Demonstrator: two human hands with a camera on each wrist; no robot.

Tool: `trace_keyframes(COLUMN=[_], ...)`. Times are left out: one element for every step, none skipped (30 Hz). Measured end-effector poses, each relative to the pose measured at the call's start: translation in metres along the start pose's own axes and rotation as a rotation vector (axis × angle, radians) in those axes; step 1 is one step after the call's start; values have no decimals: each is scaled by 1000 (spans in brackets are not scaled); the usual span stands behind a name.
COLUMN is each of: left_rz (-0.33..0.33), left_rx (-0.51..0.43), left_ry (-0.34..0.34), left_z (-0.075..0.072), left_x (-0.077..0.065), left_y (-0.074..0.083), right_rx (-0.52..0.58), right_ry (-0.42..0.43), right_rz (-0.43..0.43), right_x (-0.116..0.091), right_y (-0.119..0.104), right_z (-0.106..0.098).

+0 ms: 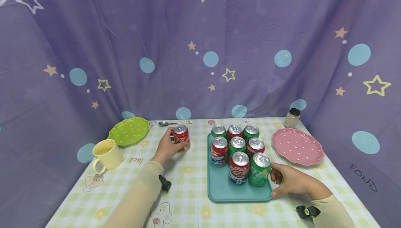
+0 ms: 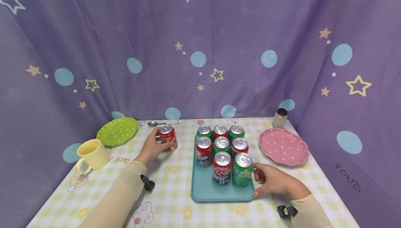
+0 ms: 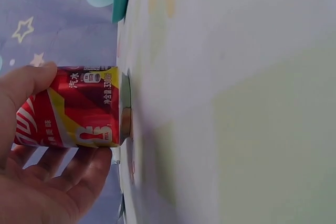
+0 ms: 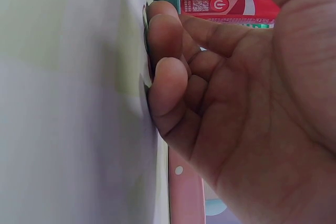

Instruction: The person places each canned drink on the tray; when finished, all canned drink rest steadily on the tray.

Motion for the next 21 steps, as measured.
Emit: trace_keyframes(left_rz=[2, 1, 1, -1, 0, 5, 14, 23, 35, 46, 60, 73, 81, 90, 99, 108, 118, 125, 132, 143, 153], left_rx=[3, 3, 7, 10, 12, 18, 18, 17, 16, 14, 9, 2, -9, -18, -25, -28, -38, -45, -49, -52, -54], left_ry=[7, 14, 20, 25, 29, 33, 36, 38, 39, 41, 41, 39, 36, 31, 26, 19, 11, 5, -3, -12, -20], left_z=[0, -1, -1, -1, -1, -1, -1, -1, -1, -1, 0, 0, 1, 2, 4, 6, 8, 11, 14, 17, 20], left_x=[-1, -2, -4, -6, -8, -11, -14, -17, -20, -24, -28, -33, -37, -43, -48, -53, -58, -63, -68, -72, -76], left_y=[1, 1, 2, 3, 4, 6, 8, 11, 15, 18, 23, 27, 31, 35, 40, 44, 48, 52, 57, 61, 65], right_rx=[0, 0, 1, 3, 5, 6, 8, 10, 12, 12, 12, 12, 14, 14, 15, 15, 15, 13, 11, 8, 7], right_ry=[1, 0, 0, -1, -2, -2, -2, -2, -2, 0, 0, 1, 0, 0, -1, -2, -3, -3, -3, -2, -2], right_rz=[-1, -2, -4, -5, -7, -10, -12, -15, -17, -20, -23, -25, -25, -25, -24, -23, -22, -21, -20, -20, -20], right_x=[0, 0, 0, 0, 0, 0, -1, -1, -1, -1, -1, 0, 0, 0, 0, 0, 0, 0, 0, 0, 0], right_y=[0, 0, 0, 0, 0, 1, 1, 1, 1, 1, 1, 1, 1, 1, 2, 2, 2, 2, 2, 2, 2], right_z=[0, 0, 0, 0, 0, 0, 0, 0, 0, 0, 0, 0, 0, 1, 1, 1, 1, 1, 1, 0, 0])
Point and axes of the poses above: each hand's wrist, its own x-axis towards the middle knuckle, its own z-axis out of the palm, y = z × x, the point moved 7 cm from there along x, towards the middle knuckle, and after that the axes turned 1 degree about z, right-handed, at the moved point
